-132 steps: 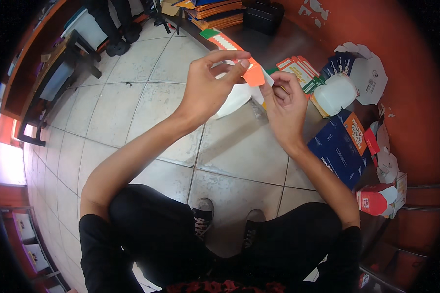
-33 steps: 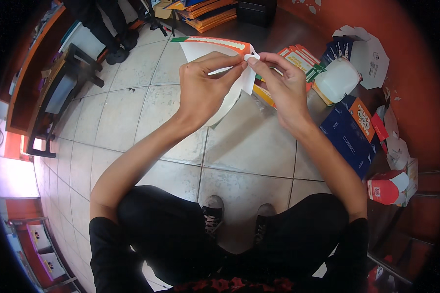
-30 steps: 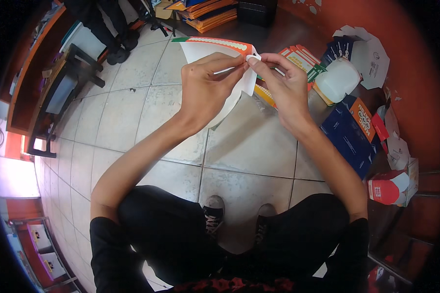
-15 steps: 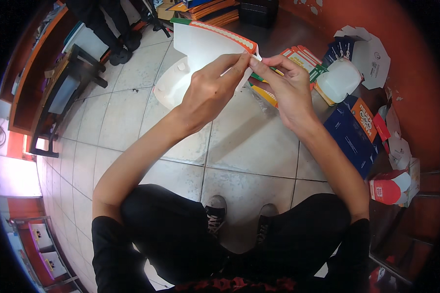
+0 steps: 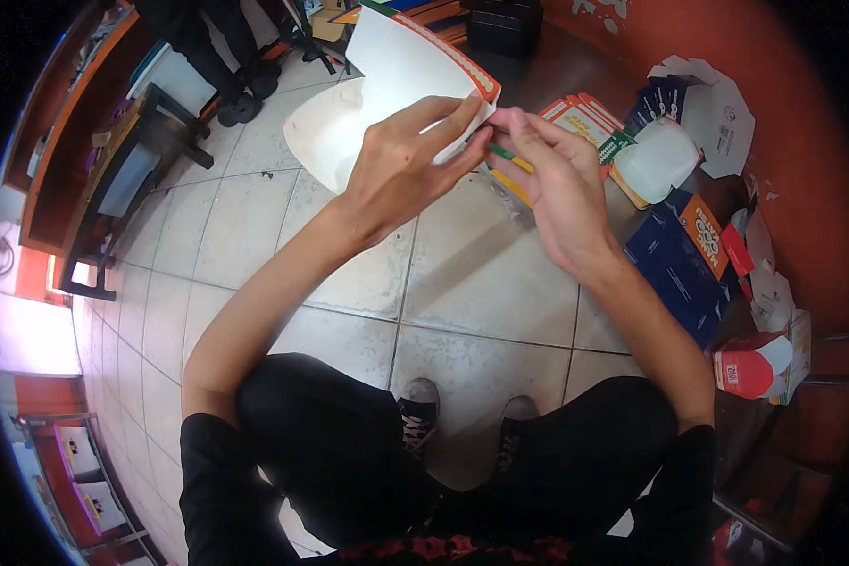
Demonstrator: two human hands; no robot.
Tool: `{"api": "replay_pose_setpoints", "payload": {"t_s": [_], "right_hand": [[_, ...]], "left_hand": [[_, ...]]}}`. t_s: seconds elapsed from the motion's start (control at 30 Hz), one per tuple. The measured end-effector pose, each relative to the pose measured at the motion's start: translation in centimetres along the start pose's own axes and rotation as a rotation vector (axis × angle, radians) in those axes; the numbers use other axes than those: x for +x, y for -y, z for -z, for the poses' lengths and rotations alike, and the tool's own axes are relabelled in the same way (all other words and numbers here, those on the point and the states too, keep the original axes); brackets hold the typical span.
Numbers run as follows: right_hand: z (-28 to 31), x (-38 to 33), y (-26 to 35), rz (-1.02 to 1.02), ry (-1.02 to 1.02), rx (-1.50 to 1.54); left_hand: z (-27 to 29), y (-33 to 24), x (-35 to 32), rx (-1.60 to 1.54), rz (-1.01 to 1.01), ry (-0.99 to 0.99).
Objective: The person assembles cardboard food boxes by hand while sitting on the floor, folding and interlocking the tabs of multiple flat containers.
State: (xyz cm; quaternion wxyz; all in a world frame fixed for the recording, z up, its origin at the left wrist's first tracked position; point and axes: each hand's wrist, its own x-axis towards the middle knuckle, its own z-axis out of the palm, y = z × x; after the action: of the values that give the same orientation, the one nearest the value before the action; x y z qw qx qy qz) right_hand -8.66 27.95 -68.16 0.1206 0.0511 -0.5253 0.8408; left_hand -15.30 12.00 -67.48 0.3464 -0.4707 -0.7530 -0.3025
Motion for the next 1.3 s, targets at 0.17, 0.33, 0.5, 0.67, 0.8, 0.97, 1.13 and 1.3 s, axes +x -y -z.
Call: {"api": "replay_pose_setpoints", "payload": {"t_s": [0.17,0.33,0.5,0.67,0.8,0.97,1.13,1.3], "right_hand": [[-0.4,-0.2,-0.3,-0.042,0.077,-0.079],[1.5,1.0,0.4,-0.136,0.177,0.024],[3.7,1.9,-0.8,-0.237,0.148,0.121],[2.6,1.9,-2.1,0.043,-0.13,-0.166],[1.5,1.0,-1.4,-0.004,-0.045,-0.075],[1.2,0.1,-3.3,-0.077,-0.019,0.052],[3.9,2.1,-2.3,-0.316,-0.049,0.22],[5.6,3.0,-2.4,-0.009,-0.104,-0.325]], "left_hand": [[0.6,1.1,-0.3,0.026,0.028,0.034],[1.6,1.5,0.4,-0.036,0.08,0.12],[1.8,0.8,1.3,-0.182,0.228,0.135],[1.5,0.6,0.7,-0.607,0.581,0.168],[0.8,-0.2,0.5,-0.698,0.617,0.187],[-0.3,-0.1,-0.5,-0.542,0.585,0.255],[-0.7,1.3,-2.1,-0.196,-0.019,0.421],[-1.4,1.0,-3.3,-0.129,-0.167,0.529]]}}
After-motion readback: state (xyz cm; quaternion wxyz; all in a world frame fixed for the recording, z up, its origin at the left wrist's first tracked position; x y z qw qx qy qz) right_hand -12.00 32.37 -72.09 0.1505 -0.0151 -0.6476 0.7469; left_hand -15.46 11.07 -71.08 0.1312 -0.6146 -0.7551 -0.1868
